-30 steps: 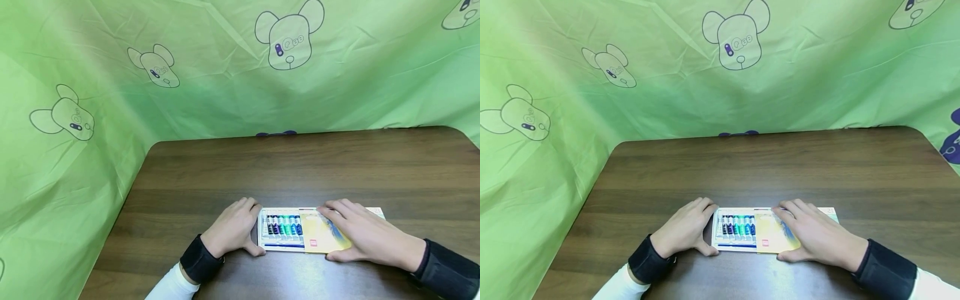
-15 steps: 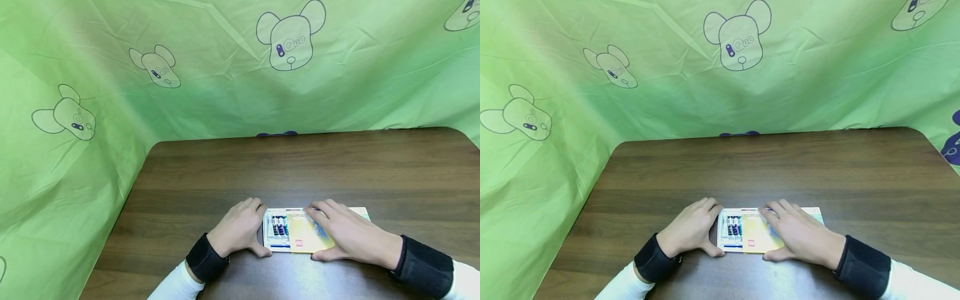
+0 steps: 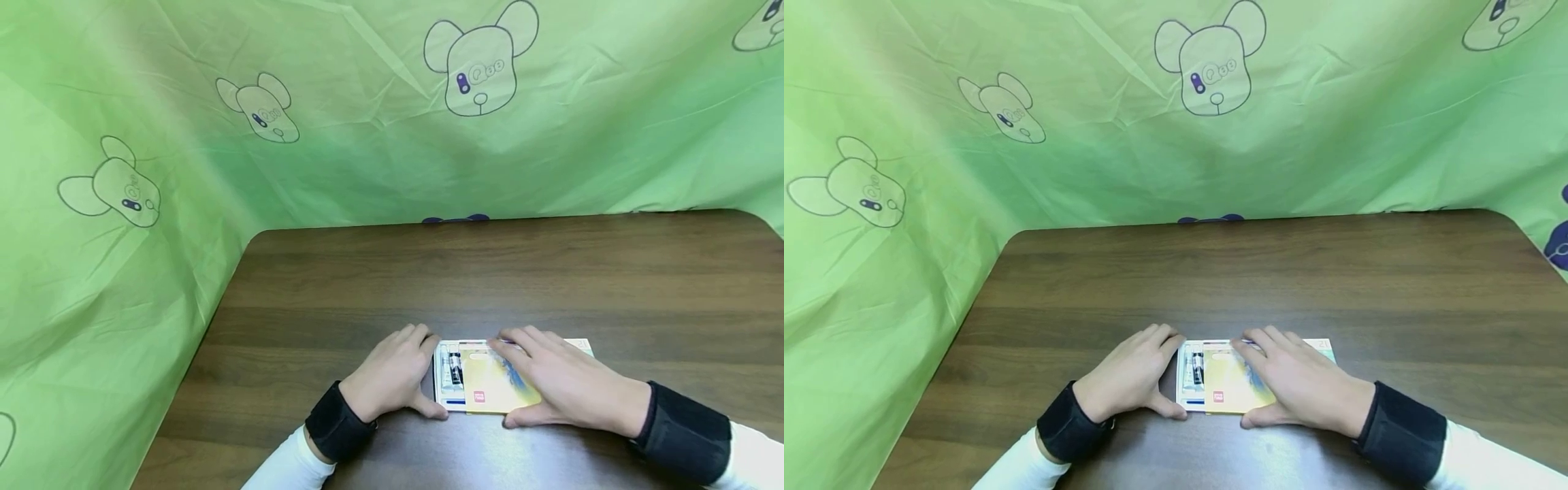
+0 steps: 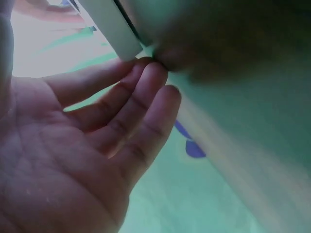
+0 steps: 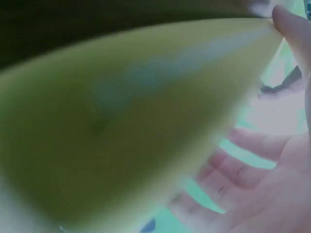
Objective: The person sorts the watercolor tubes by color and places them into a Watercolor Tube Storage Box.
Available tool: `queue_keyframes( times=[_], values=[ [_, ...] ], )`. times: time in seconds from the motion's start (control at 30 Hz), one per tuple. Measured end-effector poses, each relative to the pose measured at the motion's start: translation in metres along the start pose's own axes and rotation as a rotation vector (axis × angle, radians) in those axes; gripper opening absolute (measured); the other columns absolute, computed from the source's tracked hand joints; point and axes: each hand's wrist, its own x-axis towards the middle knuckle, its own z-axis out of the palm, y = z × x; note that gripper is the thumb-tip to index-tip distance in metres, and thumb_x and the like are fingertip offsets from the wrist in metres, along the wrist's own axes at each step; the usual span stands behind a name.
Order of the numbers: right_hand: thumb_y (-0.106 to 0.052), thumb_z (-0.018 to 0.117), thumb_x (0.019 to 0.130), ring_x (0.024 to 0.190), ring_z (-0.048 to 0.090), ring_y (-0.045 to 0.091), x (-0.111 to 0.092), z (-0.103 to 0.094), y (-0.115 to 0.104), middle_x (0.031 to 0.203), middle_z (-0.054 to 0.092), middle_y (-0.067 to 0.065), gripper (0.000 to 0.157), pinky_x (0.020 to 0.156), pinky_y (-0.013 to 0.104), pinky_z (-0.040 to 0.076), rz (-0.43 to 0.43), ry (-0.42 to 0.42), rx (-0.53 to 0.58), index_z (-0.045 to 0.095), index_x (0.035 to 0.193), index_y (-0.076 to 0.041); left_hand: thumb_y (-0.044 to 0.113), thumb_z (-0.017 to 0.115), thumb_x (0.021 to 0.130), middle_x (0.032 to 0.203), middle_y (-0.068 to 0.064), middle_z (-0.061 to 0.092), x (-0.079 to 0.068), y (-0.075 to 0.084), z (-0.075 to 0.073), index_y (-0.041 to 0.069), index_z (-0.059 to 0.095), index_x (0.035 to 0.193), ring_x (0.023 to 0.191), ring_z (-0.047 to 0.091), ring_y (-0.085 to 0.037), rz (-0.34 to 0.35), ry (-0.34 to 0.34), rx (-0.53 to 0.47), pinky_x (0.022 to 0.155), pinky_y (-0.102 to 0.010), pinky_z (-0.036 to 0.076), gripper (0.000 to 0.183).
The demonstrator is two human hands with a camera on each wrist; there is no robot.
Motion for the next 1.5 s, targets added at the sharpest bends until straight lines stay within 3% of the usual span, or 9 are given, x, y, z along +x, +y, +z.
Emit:
queue_keyframes(
  times=[0.07,0.17,0.27,0.4,0.57,0.83,1.03,1.27,1.5],
  values=[
    [-0.083,0.068,0.076,0.129,0.059,0.026,-0.008,-0.003,0.006,0.146,0.06,0.008,0.105,0.106,0.045,0.048,-0.003,0.013,0.006,0.057,0.148,-0.007,0.076,0.087,0.062,0.127,-0.004,0.064,-0.004,-0.002,0.0,0.003,0.06,0.142,0.11,0.06,-0.016,-0.018,-0.016,-0.039,0.095,-0.03,0.055,0.111],
    [-0.084,0.07,0.071,0.131,0.057,0.024,-0.026,-0.006,0.02,0.15,0.057,0.005,0.109,0.117,0.025,0.029,0.001,0.044,0.011,0.055,0.151,-0.011,0.077,0.087,0.061,0.136,-0.007,0.062,-0.01,-0.006,0.0,0.001,0.055,0.148,0.117,0.06,-0.018,-0.032,-0.029,-0.067,0.1,-0.033,0.055,0.12],
    [-0.082,0.076,0.066,0.128,0.056,0.018,-0.049,-0.005,0.037,0.149,0.056,0.0,0.111,0.111,0.007,0.016,0.029,0.073,0.007,0.054,0.152,-0.014,0.076,0.087,0.061,0.136,-0.007,0.062,-0.014,-0.01,0.001,0.002,0.056,0.148,0.118,0.06,-0.018,-0.03,-0.032,-0.085,0.101,-0.033,0.054,0.118],
    [-0.076,0.083,0.063,0.132,0.047,0.0,-0.075,-0.004,0.053,0.148,0.053,-0.003,0.113,0.105,-0.001,0.02,0.083,0.081,0.012,0.052,0.154,-0.016,0.073,0.087,0.066,0.133,-0.004,0.064,-0.015,-0.012,0.0,0.005,0.06,0.144,0.117,0.06,-0.017,-0.017,-0.026,-0.086,0.104,-0.032,0.054,0.107],
    [-0.067,0.09,0.062,0.137,0.029,-0.019,-0.086,-0.005,0.061,0.149,0.05,-0.005,0.11,0.1,-0.002,0.024,0.11,0.096,0.022,0.054,0.152,-0.015,0.072,0.086,0.069,0.13,-0.003,0.066,-0.013,-0.011,0.0,0.005,0.063,0.141,0.115,0.06,-0.016,-0.012,-0.018,-0.057,0.103,-0.031,0.054,0.1],
    [-0.068,0.09,0.063,0.133,0.042,-0.008,-0.083,-0.007,0.062,0.146,0.055,-0.002,0.105,0.103,-0.002,0.023,0.106,0.086,-0.004,0.059,0.147,-0.013,0.073,0.086,0.066,0.124,-0.002,0.068,-0.01,-0.007,0.0,0.006,0.065,0.138,0.112,0.062,-0.015,0.003,0.0,-0.025,0.102,-0.03,0.054,0.1],
    [-0.071,0.087,0.064,0.133,0.043,-0.003,-0.081,-0.005,0.062,0.146,0.057,0.001,0.104,0.107,-0.004,0.015,0.092,0.096,0.002,0.06,0.146,-0.011,0.074,0.084,0.065,0.122,-0.002,0.068,-0.006,-0.006,-0.002,0.006,0.065,0.137,0.109,0.062,-0.015,0.027,0.013,-0.003,0.1,-0.03,0.055,0.1],
    [-0.069,0.089,0.064,0.135,0.039,-0.008,-0.081,-0.002,0.062,0.146,0.056,0.0,0.104,0.106,-0.004,0.014,0.081,0.113,0.018,0.06,0.146,-0.012,0.073,0.085,0.066,0.125,-0.002,0.067,-0.006,-0.006,-0.003,0.007,0.063,0.14,0.112,0.062,-0.016,0.001,-0.014,-0.012,0.102,-0.031,0.054,0.102],
    [-0.064,0.092,0.062,0.136,0.033,-0.013,-0.08,-0.001,0.061,0.145,0.054,-0.002,0.104,0.107,-0.004,0.013,0.058,0.136,0.024,0.06,0.145,-0.01,0.065,0.088,0.07,0.139,-0.001,0.064,-0.009,-0.006,-0.005,0.014,0.055,0.149,0.123,0.061,-0.017,0.007,-0.023,-0.097,0.108,-0.034,0.053,0.099]
  ],
)
